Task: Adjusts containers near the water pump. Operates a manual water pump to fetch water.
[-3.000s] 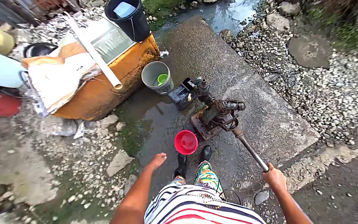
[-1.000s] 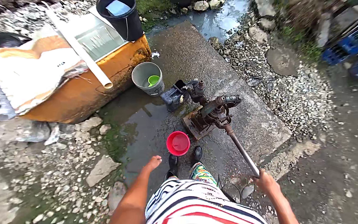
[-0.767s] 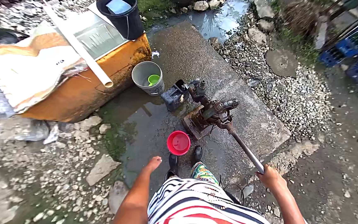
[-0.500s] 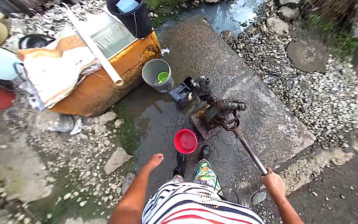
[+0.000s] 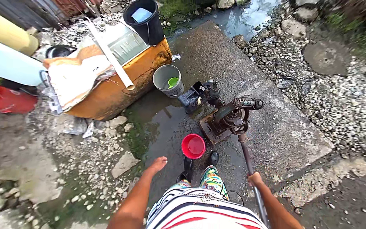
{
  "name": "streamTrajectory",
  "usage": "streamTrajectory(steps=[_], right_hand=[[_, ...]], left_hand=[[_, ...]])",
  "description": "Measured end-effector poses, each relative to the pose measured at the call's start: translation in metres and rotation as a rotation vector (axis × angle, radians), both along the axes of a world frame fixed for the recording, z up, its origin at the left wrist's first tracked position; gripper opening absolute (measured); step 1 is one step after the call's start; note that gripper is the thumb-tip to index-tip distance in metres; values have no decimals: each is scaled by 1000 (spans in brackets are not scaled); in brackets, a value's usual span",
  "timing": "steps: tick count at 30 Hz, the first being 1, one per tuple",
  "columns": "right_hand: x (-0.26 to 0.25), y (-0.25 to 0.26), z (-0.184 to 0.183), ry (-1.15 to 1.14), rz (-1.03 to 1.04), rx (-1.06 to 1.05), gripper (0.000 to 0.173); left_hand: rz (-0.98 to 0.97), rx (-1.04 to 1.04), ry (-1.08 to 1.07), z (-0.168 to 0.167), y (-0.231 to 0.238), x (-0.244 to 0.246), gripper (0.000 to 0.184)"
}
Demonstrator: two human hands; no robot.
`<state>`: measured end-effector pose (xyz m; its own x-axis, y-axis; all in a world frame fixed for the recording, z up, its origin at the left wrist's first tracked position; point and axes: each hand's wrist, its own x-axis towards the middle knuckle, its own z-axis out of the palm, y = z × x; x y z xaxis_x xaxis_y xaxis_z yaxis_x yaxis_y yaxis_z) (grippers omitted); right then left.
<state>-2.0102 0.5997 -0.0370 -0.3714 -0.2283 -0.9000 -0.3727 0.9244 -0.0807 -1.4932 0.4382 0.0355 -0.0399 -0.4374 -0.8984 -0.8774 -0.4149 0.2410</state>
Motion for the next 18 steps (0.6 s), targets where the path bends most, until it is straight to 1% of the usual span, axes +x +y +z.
streamTrajectory(steps=[2,3,5,8,9,10,11,12,14,16,18], right_hand=[[12,20,30,50,34,-29,36],[12,27,54,89,75,-26,39],[8,28,118,178,167,12,46],[22,3,231,343,333,82,56],[32,-10,262,405,390,81,57],[40,-22,286,456,438,84,56],[46,-34,302,480,467,103,54],[51,-44,309,484,475,122,52],[54,-48,302,465,456,156,48],[46,-35,272,422,392,151,42],[29,-14,226,389,311,110,36]], left_hand=[[23,18,19,-11,2,-1,40],[27,34,25,-18,4,-1,40],[15,61,43,-33,7,-2,40],[-3,91,64,-48,10,-6,40],[9,102,69,-49,9,-9,40],[23,109,73,-49,9,-12,40],[32,109,75,-48,7,-16,41],[36,109,77,-47,5,-20,41],[31,100,84,-46,-1,-26,40],[23,73,97,-42,-8,-32,40],[14,60,97,-37,-13,-34,41]])
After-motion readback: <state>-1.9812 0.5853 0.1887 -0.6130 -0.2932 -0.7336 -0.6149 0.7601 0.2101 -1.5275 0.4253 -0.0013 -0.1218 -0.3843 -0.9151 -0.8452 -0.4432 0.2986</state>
